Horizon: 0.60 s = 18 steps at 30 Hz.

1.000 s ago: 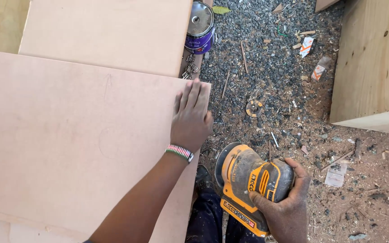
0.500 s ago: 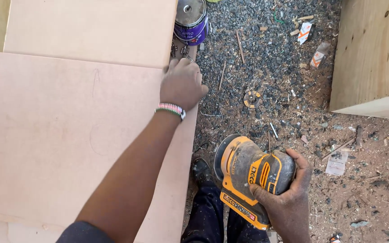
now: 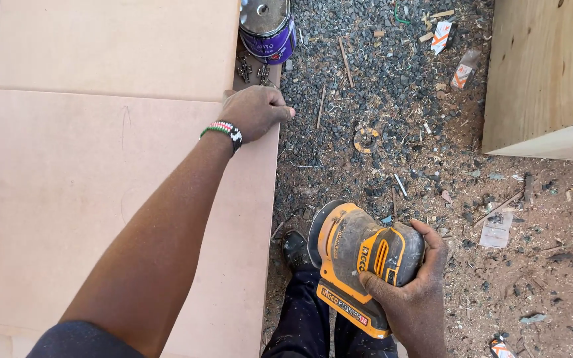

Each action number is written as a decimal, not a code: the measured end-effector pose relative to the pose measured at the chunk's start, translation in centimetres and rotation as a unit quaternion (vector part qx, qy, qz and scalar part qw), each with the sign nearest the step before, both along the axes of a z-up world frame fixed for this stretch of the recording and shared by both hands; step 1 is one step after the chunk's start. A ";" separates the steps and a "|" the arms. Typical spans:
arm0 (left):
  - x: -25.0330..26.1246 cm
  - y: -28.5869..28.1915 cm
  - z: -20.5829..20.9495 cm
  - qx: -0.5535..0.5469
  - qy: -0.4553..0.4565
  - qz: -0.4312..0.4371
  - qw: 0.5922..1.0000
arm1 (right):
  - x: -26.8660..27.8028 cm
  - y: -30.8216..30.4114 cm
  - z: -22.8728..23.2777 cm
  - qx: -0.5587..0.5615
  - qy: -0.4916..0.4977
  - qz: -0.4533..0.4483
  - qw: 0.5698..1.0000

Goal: Sanding the surface and edges of a wooden board using an electric orbital sander and a manual sanding block

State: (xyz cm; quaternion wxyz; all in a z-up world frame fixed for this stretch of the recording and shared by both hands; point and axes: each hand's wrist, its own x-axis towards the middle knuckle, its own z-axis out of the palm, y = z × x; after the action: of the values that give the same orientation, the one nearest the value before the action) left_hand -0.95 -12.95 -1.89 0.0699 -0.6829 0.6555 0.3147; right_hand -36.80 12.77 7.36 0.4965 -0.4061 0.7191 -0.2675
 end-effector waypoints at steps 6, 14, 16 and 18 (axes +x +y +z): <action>0.9 1.9 -1.2 -0.133 0.121 0.049 0.983 | -0.3 -0.7 0.4 0.001 0.017 -0.003 1.000; 3.0 3.1 -0.6 -0.158 0.311 0.064 0.935 | 0.5 -0.8 0.4 0.002 -0.027 -0.023 0.999; 1.7 4.7 -0.2 -0.208 0.236 0.018 0.949 | 0.8 -0.8 0.4 0.006 -0.031 -0.025 0.999; 0.0 6.8 0.0 -0.219 -0.004 -0.065 0.974 | 1.0 -0.7 0.3 0.002 -0.009 -0.010 1.000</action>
State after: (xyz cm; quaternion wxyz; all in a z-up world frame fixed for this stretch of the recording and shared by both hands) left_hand -0.92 -6.12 -1.84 -0.0587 -0.6388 0.7512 0.1556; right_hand -35.75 12.07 7.70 0.5014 -0.3949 0.7191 -0.2748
